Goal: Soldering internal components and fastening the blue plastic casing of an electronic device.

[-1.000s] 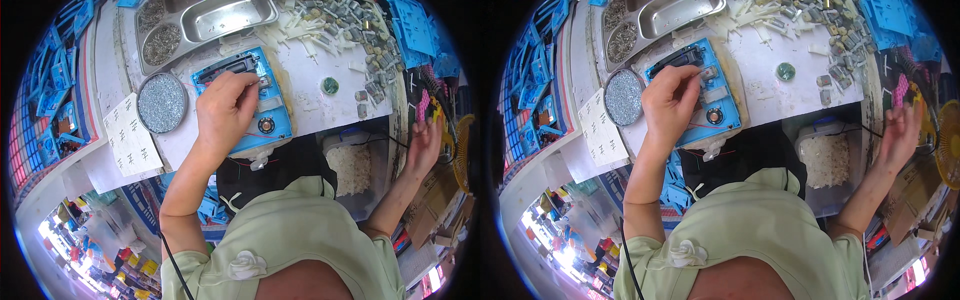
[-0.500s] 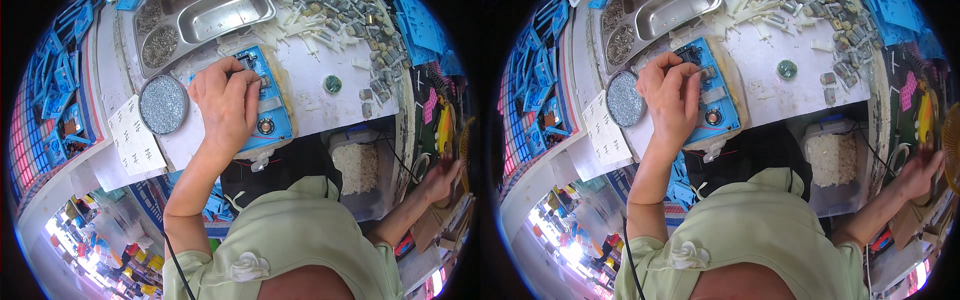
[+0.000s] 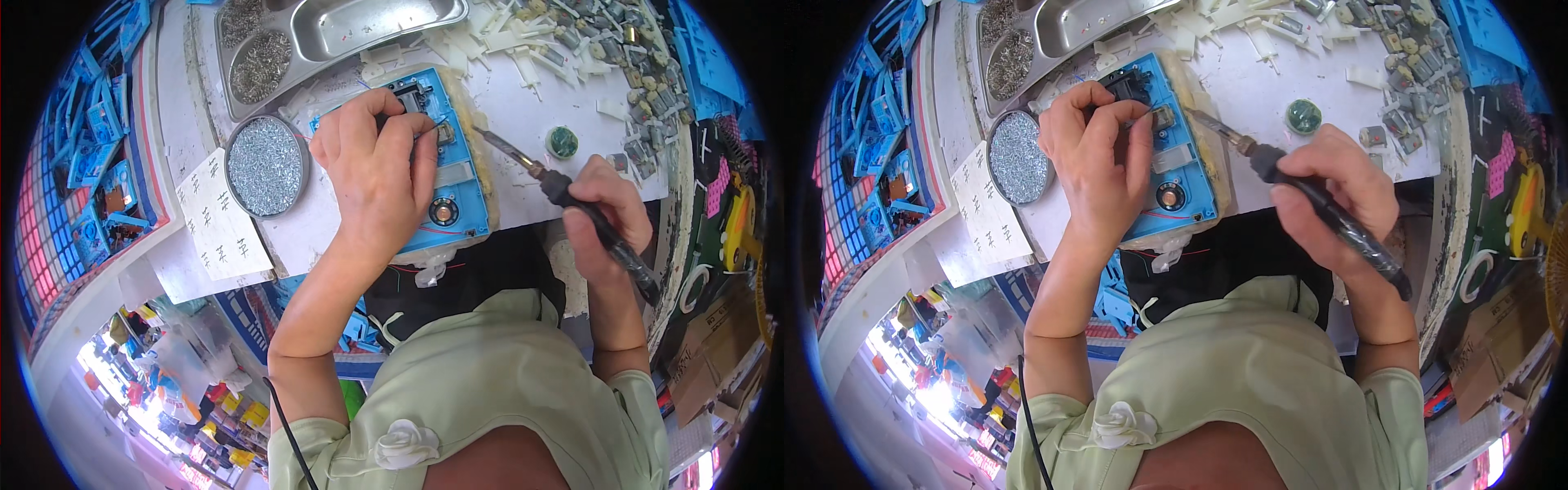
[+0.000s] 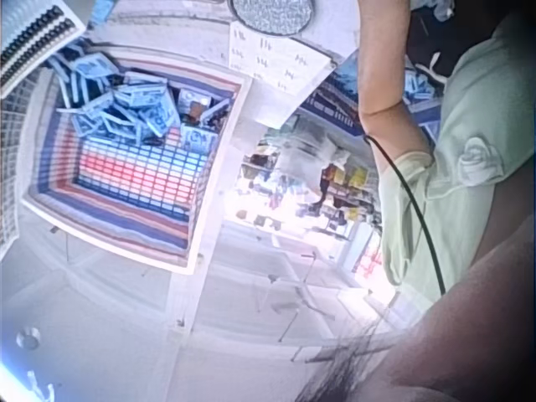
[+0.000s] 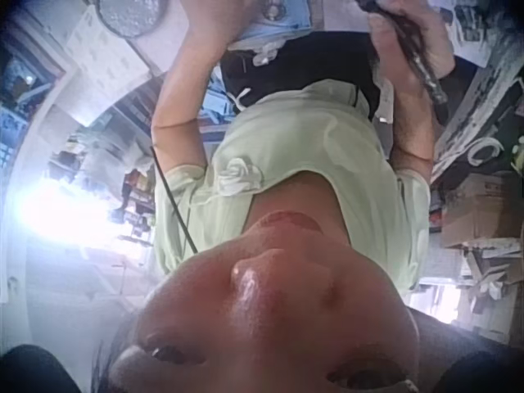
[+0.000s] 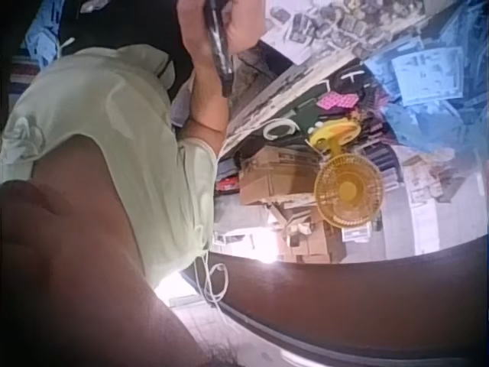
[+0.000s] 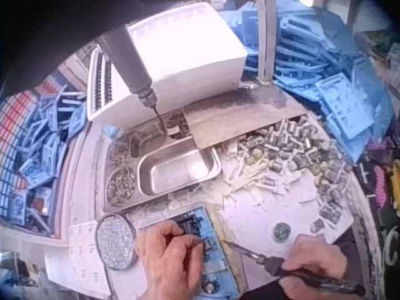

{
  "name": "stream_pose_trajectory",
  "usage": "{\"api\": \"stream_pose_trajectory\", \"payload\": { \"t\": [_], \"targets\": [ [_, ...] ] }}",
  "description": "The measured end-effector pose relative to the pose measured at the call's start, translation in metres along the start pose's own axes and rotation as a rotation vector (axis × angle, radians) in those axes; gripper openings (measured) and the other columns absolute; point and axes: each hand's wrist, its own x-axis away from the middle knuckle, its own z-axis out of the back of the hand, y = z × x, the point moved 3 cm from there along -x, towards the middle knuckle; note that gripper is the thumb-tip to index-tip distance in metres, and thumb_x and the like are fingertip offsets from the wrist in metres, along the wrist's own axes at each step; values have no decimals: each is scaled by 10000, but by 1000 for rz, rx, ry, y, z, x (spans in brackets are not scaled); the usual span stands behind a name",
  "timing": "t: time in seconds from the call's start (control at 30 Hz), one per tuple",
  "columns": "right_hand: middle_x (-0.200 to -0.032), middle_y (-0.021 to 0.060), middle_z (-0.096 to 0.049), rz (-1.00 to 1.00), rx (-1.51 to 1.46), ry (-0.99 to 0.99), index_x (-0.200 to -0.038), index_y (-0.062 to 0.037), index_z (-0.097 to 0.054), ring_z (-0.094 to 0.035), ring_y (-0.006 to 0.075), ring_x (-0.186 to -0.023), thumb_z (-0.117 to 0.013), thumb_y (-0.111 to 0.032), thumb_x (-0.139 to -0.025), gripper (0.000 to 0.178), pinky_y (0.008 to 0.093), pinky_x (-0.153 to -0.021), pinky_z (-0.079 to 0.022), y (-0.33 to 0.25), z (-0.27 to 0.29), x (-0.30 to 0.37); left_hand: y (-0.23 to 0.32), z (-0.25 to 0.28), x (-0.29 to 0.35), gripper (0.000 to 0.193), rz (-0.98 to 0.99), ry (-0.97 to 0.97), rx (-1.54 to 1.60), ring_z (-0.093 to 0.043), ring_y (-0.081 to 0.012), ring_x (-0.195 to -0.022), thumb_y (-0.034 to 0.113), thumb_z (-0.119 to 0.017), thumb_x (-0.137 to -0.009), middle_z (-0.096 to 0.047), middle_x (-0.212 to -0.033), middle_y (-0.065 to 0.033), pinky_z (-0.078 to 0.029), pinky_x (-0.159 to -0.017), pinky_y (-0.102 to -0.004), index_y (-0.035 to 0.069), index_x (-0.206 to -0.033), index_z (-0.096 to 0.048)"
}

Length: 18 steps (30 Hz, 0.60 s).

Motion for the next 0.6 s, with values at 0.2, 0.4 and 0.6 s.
{"api": "stream_pose_trajectory", "payload": {
  "t": [0.2, 0.4, 0.6],
  "targets": [
    [-790, 63, -610, 23, 18, -29, -1013, -7, -660, -483, 127, -628, -770, -32, -823, 221, 257, -545, -350, 8, -14, -5, -1, -1, 1, 175, -3, -2, -12, -525, -264, -976, 91, -782, -767, -580, -1065, -90, -345, -875, -400, 100, -931, -721],
    [-777, 59, -608, 32, 41, -48, -1023, -12, -662, -480, 117, -608, -771, -37, -822, 230, 253, -524, -348, 9, -18, -11, -1, -1, 0, 176, -5, 1, -20, -525, -263, -978, 92, -783, -762, -579, -1068, -85, -342, -880, -400, 107, -927, -720],
    [-766, 64, -620, 78, 61, -50, -1021, -4, -660, -491, 128, -601, -777, -31, -808, 244, 259, -526, -364, 10, -22, -13, -1, -1, 1, 188, -4, 4, -26, -525, -259, -977, 93, -785, -755, -576, -1065, -79, -339, -880, -396, 112, -931, -721]
  ]
}}
